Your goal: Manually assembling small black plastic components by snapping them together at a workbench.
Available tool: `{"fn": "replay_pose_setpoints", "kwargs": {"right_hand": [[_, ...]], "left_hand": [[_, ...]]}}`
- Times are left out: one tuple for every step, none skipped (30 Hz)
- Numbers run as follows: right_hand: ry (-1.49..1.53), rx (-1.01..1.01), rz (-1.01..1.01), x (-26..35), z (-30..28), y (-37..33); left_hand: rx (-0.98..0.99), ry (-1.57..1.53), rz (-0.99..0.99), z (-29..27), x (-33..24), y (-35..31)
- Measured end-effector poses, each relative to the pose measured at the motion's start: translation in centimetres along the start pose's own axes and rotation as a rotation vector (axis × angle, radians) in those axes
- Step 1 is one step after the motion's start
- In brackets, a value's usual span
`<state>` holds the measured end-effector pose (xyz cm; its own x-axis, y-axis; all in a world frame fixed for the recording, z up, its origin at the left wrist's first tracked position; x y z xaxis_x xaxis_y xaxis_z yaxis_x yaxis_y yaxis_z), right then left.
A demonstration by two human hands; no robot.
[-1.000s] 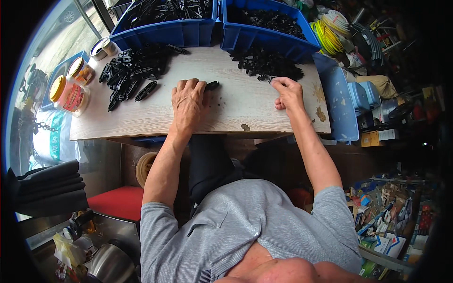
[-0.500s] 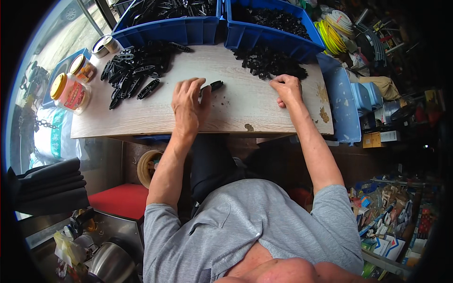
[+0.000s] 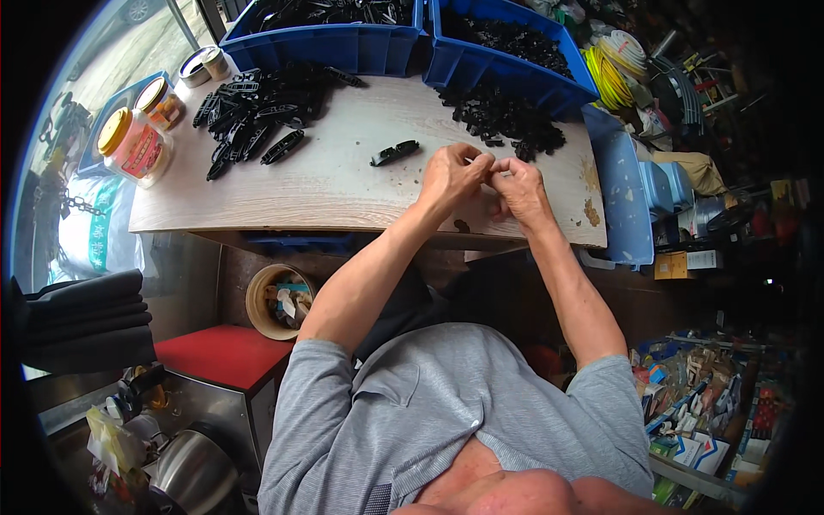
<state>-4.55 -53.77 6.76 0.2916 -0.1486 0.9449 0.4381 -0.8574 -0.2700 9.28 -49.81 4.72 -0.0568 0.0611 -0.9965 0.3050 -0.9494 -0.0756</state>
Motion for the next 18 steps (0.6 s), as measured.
{"fn": "replay_pose_setpoints", "kwargs": {"right_hand": [[0.003, -0.005, 0.004, -0.3, -0.2, -0.1], [0.022, 0.020, -0.025, -0.4, -0.3, 0.0], [0.041, 0.045, -0.054, -0.5, -0.3, -0.1], [0.041, 0.045, -0.049, -0.5, -0.2, -0.4], [0.083, 0.072, -0.070, -0.3, 0.1, -0.8], [0.124, 0.099, -0.089, -0.2, 0.5, -1.1], [0.125, 0.099, -0.087, -0.3, 0.6, -1.1], [0.147, 0.106, -0.102, -0.4, 0.7, -1.2], [0.169, 0.113, -0.117, -0.4, 0.8, -1.2], [0.169, 0.116, -0.113, -0.5, 1.1, -1.4], [0.194, 0.126, -0.121, -0.4, 1.5, -1.5], [0.219, 0.135, -0.130, -0.3, 1.7, -1.6], [0.218, 0.135, -0.127, -0.4, 1.9, -1.7], [0.226, 0.138, -0.131, -0.4, 2.0, -1.7], [0.233, 0.140, -0.136, -0.4, 2.0, -1.7], [0.233, 0.142, -0.133, -0.4, 2.2, -1.7], [0.234, 0.129, -0.130, -0.2, 2.3, -1.8], [0.235, 0.116, -0.127, -0.2, 2.3, -1.8]], "left_hand": [[0.006, 0.001, -0.003, 0.1, -0.2, -0.2], [0.017, -0.049, -0.021, 0.2, -0.2, -0.4], [0.028, -0.099, -0.039, 0.2, -0.2, -0.7], [0.041, -0.207, -0.065, 0.0, -0.1, -1.1], [0.040, -0.208, -0.070, -0.3, 0.1, -1.5], [0.064, -0.359, -0.090, -0.3, 0.3, -1.9], [0.090, -0.507, -0.106, -0.2, 0.4, -2.3], [0.091, -0.569, -0.121, -0.2, 0.4, -2.8], [0.090, -0.569, -0.123, -0.2, 0.6, -3.0], [0.079, -0.619, -0.107, -0.3, 0.7, -3.3], [0.068, -0.669, -0.090, -0.5, 0.8, -3.6], [0.066, -0.670, -0.093, -0.5, 1.0, -3.8], [0.054, -0.687, -0.092, -0.7, 1.0, -4.0], [0.043, -0.703, -0.090, -0.8, 1.0, -4.1], [0.042, -0.704, -0.092, -0.8, 1.0, -4.3], [0.037, -0.705, -0.093, -0.9, 0.9, -4.3], [0.032, -0.706, -0.095, -1.0, 0.8, -4.4], [0.029, -0.705, -0.095, -1.0, 0.8, -4.7]]}}
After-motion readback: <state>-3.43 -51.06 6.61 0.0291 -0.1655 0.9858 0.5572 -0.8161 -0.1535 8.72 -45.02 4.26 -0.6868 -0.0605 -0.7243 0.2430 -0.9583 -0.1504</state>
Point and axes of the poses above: each hand's wrist, its own y-axis towards the middle knuckle, its own z-axis out of the palm, x = y × z, the point moved 8 cm from there along y, towards the middle knuckle, and after that the axes turned 2 degrees about z, right-handed, at the moved point
